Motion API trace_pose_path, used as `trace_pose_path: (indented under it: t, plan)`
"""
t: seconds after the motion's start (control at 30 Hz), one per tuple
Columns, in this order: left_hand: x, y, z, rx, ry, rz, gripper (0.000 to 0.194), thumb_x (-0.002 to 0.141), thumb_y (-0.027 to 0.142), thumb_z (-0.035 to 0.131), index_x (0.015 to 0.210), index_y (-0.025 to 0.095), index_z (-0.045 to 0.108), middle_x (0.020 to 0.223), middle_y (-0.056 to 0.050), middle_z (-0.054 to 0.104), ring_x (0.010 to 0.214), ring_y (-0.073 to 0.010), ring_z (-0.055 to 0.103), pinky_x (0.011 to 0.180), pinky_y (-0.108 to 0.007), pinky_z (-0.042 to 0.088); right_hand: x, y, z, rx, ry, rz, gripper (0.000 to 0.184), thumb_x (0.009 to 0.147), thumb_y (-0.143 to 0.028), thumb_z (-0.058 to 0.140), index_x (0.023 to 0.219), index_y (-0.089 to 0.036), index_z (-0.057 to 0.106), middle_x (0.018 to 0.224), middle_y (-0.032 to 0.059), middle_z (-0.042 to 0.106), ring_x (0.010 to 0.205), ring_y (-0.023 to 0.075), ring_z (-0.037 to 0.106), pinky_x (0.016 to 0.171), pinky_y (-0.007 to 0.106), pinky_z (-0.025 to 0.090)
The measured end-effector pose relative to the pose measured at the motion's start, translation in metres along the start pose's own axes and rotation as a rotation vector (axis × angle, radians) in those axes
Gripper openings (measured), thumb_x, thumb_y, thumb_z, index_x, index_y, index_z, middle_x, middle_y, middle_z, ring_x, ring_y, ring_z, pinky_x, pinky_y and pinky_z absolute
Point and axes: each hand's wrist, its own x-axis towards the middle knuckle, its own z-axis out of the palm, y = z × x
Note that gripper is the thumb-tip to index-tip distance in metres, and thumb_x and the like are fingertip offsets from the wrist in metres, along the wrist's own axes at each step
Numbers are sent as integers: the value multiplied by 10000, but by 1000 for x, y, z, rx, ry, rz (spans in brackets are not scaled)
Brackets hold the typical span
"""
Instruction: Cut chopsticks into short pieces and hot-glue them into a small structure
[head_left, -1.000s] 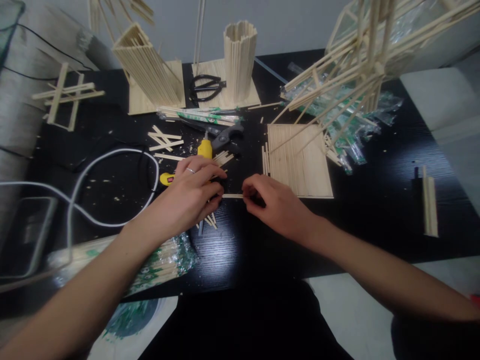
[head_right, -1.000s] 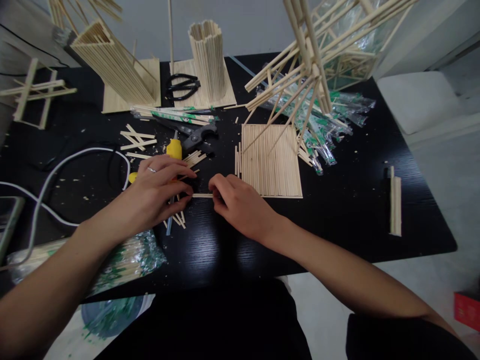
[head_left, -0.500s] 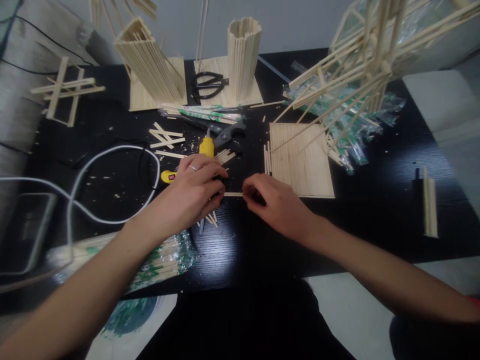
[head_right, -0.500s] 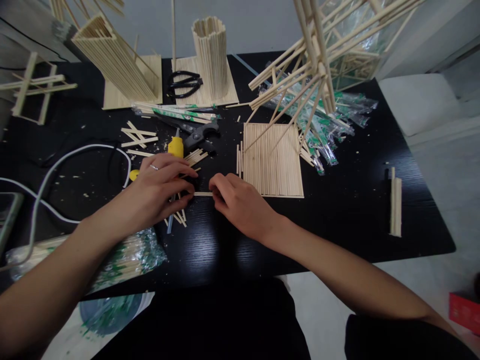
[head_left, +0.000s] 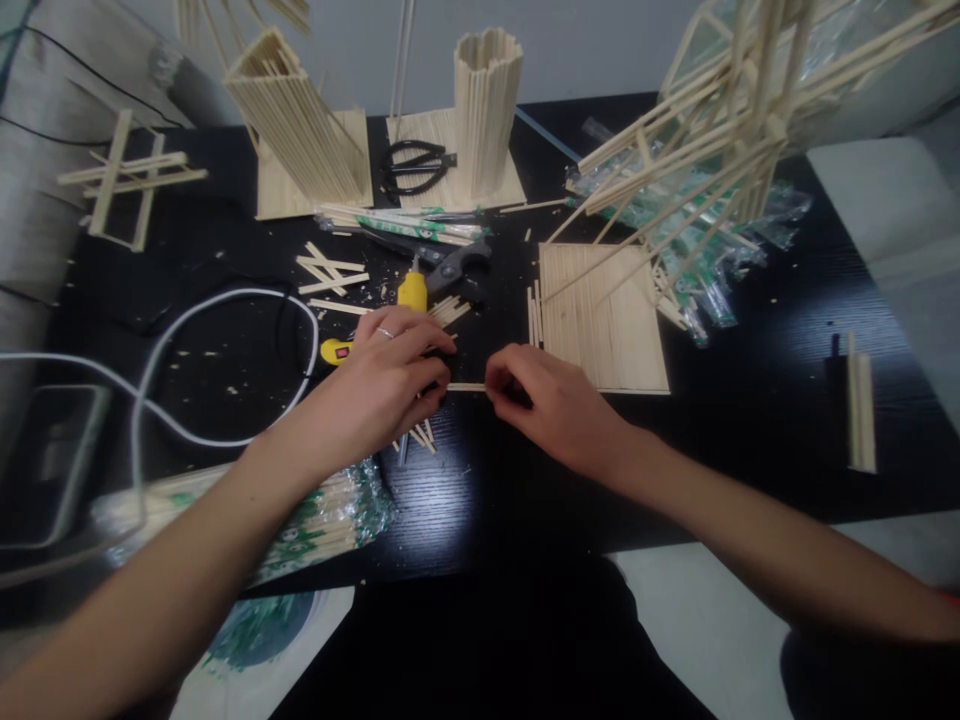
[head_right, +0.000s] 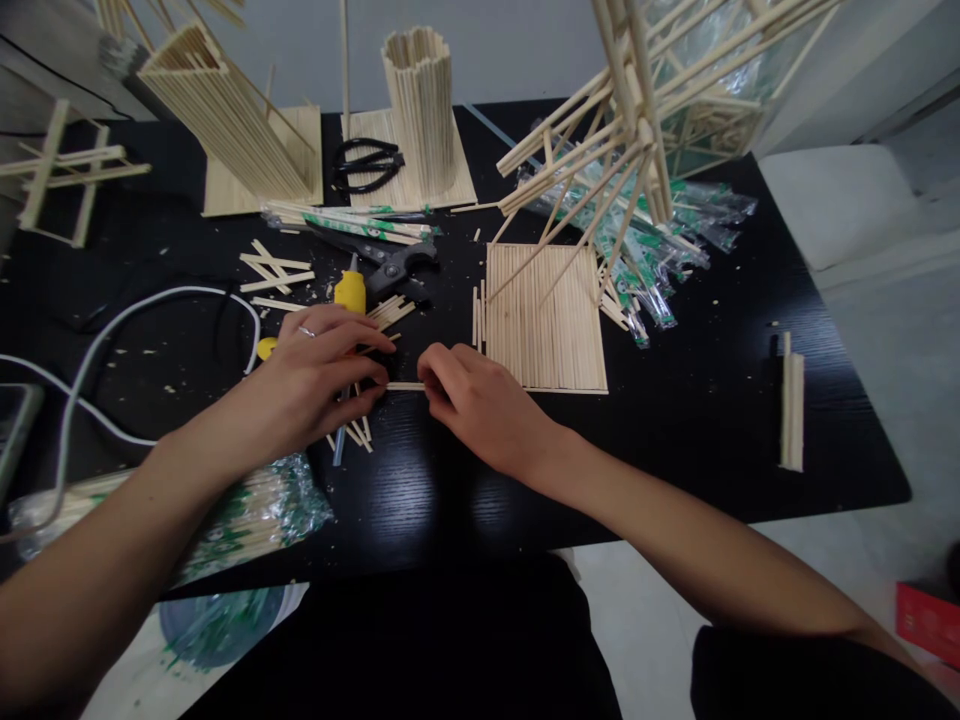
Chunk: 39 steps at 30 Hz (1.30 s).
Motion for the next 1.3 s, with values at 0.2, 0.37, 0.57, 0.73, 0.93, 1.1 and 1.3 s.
trace_pose_path:
  t: [0.2, 0.37, 0.57, 0.73, 0.93, 1.1, 1.3]
  plan:
    - [2, 1, -1, -11, 0, -10, 168, 959, 220, 579, 857, 199, 711, 1194, -89, 684, 1246, -313, 553, 1069, -524, 374, 0, -1, -1, 13, -1, -9, 116, 896, -97, 549, 941, -204, 543, 878, 15, 602, 785, 154, 588, 739, 276, 467]
    - [2, 1, -1, 5, 4, -4, 181, 973, 236, 564, 858, 201, 699, 1188, -86, 683, 1233, -304, 558, 1063, -513, 374, 1, -1, -1, 12, -11, 2, 108, 896, -108, 544, 938, -207, 545, 879, 19, 607, 794, 160, 591, 746, 283, 470]
    - [2, 1, -1, 5, 3, -2, 170, 972, 230, 568, 860, 204, 693, 1192, -83, 678, 1236, -293, 557, 1073, -503, 371, 1, 0, -1, 8, -5, -7, 106, 899, -105, 548, 941, -203, 546, 880, 20, 609, 798, 157, 595, 746, 276, 475]
    - [1, 1, -1, 0, -6, -11, 169, 968, 239, 581, 871, 204, 716, 1211, -88, 675, 1247, -302, 548, 1075, -504, 374, 1, -1, -1, 11, -9, 8, 103, 899, -117, 541, 943, -209, 547, 888, 24, 616, 797, 162, 597, 739, 284, 477]
    - [2, 0, -1, 0, -6, -12, 170, 957, 226, 586, 861, 200, 723, 1211, -92, 675, 1247, -313, 550, 1076, -517, 365, 0, -1, -1, 3, -11, 2, 106, 904, -108, 546, 949, -205, 549, 888, 20, 614, 807, 159, 596, 754, 280, 473]
    - [2, 1, -2, 14, -3, -11, 178, 960, 224, 577, 856, 202, 720, 1207, -87, 674, 1249, -313, 549, 1077, -519, 362, 0, 0, -1, 5, -13, 3, 108, 900, -105, 547, 945, -204, 548, 893, 21, 612, 808, 159, 595, 758, 282, 475]
    - [2, 1, -2, 29, -7, -2, 176, 964, 241, 577, 851, 210, 708, 1214, -81, 677, 1258, -316, 542, 1069, -520, 374, 1, -1, -1, 7, -10, -5, 122, 893, -98, 539, 937, -212, 536, 874, 15, 599, 800, 163, 588, 749, 286, 469]
